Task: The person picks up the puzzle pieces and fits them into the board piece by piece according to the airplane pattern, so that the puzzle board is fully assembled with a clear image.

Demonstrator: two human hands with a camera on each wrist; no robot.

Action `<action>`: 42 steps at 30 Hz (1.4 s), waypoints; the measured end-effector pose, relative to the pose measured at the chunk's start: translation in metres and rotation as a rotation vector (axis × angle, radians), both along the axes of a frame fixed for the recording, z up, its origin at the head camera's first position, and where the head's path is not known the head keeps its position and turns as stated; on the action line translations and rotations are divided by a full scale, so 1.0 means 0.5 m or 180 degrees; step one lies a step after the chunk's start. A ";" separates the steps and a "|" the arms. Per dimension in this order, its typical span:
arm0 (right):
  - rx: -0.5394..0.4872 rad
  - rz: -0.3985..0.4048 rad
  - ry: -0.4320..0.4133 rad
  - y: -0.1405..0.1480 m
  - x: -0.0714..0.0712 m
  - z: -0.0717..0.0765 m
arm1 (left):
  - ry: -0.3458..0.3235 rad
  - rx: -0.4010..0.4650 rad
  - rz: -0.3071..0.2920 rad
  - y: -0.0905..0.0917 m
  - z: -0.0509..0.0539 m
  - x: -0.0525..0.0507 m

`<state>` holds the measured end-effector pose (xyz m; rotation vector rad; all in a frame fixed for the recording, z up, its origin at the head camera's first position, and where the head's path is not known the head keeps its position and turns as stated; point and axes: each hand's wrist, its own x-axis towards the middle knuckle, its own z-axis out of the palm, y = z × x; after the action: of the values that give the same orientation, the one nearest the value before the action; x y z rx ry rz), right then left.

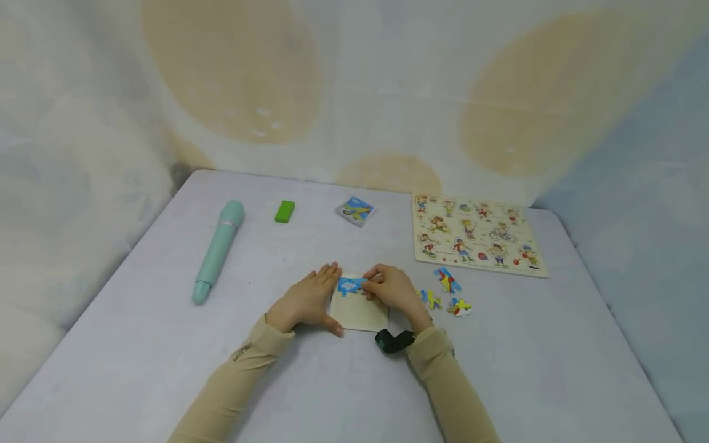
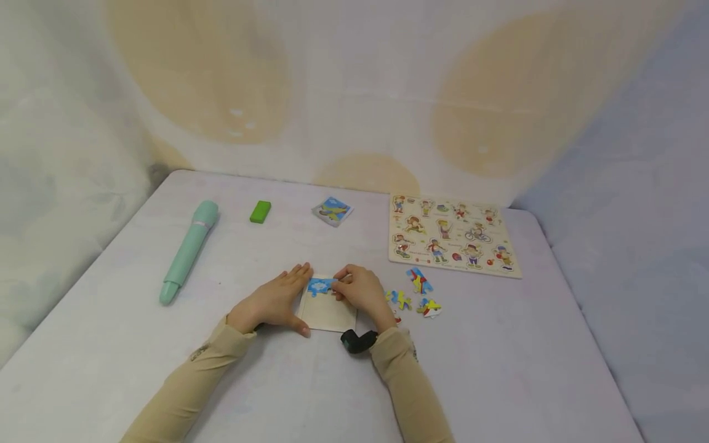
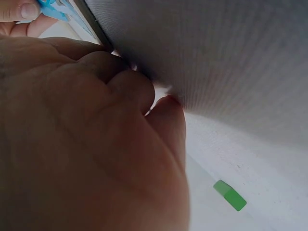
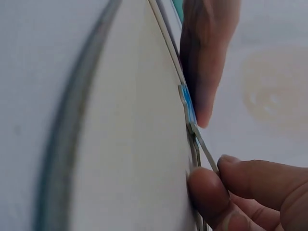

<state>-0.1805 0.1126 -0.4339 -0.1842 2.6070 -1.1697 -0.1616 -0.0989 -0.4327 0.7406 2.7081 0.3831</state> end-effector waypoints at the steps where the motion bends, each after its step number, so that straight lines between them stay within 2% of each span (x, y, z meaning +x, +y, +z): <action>1: 0.0034 -0.0018 0.0045 -0.002 0.002 -0.001 | -0.0002 -0.0019 0.0005 0.000 -0.001 0.000; 7: 0.0153 -0.0016 0.0115 -0.011 0.005 -0.009 | -0.0028 -0.0059 0.0041 -0.004 -0.007 0.006; 14: 0.0355 -0.0079 0.0230 -0.012 0.000 -0.003 | 0.0027 0.0030 -0.0021 -0.001 0.002 -0.001; 17: 0.0406 -0.0097 0.0285 -0.014 -0.001 -0.004 | 0.0038 -0.0010 -0.0035 0.000 0.005 -0.002; 23: 0.0675 -0.0238 0.0402 -0.019 0.002 -0.012 | 0.0033 -0.0017 -0.0036 -0.001 0.006 -0.001; 26: 0.0703 -0.0271 0.0407 -0.020 0.005 -0.012 | 0.0028 -0.0004 -0.0039 0.000 0.005 0.001; 29: 0.0649 -0.0250 0.0370 -0.019 0.006 -0.011 | 0.0019 -0.0001 -0.0037 -0.001 0.003 0.001; 35: 0.0093 -0.0115 0.0102 0.029 -0.007 0.003 | 0.0046 0.0020 -0.0046 0.001 -0.003 0.001; 37: -0.0059 -0.0165 0.0080 0.061 -0.014 0.012 | 0.0045 0.0030 -0.0050 0.004 -0.001 0.001; 42: -0.0073 -0.0527 0.0151 0.153 -0.024 0.035 | 0.0037 0.0003 -0.0046 0.007 0.007 -0.002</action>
<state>-0.1926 0.1891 -0.4165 -0.0001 2.6942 -1.2642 -0.1624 -0.0954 -0.4291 0.7646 2.7122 0.3780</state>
